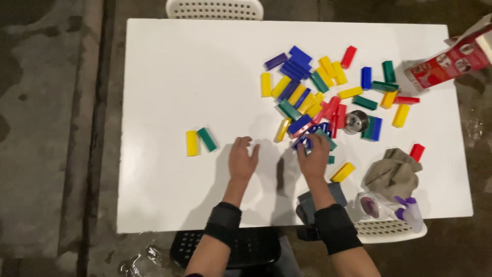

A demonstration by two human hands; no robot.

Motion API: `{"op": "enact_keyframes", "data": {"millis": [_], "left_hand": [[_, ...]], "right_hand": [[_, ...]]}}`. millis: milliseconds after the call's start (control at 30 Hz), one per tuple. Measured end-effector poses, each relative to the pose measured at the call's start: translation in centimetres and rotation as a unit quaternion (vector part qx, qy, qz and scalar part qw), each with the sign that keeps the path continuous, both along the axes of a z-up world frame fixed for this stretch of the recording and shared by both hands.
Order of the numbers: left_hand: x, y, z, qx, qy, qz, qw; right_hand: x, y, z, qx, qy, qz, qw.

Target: The person sprays a white table with a cleaning solution and wipes it with a cloth, then wipes a black plastic chair. After cleaning, the person sorts colorful rectangular blocks on the table by color into separate piles.

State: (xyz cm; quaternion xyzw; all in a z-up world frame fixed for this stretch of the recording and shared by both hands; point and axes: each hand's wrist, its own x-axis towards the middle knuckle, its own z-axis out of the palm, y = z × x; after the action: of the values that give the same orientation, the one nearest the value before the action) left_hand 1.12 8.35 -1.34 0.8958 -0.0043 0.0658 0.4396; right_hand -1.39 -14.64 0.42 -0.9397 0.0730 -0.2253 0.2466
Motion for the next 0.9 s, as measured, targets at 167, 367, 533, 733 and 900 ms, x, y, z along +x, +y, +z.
{"op": "enact_keyframes", "data": {"millis": [167,367,533,733,900], "left_hand": [[1.5,-7.6,2.6,0.001,0.081,-0.028,0.996],[2.0,-9.3,-2.0,0.075,0.097,-0.029,0.992],[0.6,-4.4,-1.0,0.005,0.046,0.041,0.998],[-1.6,4.1,-0.9,0.008,0.073,0.133,0.988],[-1.7,9.4,-2.1,0.052,0.065,0.174,0.981]], "right_hand": [[-0.8,-5.7,0.6,-0.033,0.070,-0.050,0.996],[-1.4,-7.5,-0.7,-0.022,0.093,-0.019,0.995],[-1.2,-3.8,0.3,0.147,0.045,0.003,0.988],[0.0,4.9,-2.9,0.281,0.082,0.065,0.954],[1.4,13.2,-3.9,0.276,0.139,0.096,0.946]]}}
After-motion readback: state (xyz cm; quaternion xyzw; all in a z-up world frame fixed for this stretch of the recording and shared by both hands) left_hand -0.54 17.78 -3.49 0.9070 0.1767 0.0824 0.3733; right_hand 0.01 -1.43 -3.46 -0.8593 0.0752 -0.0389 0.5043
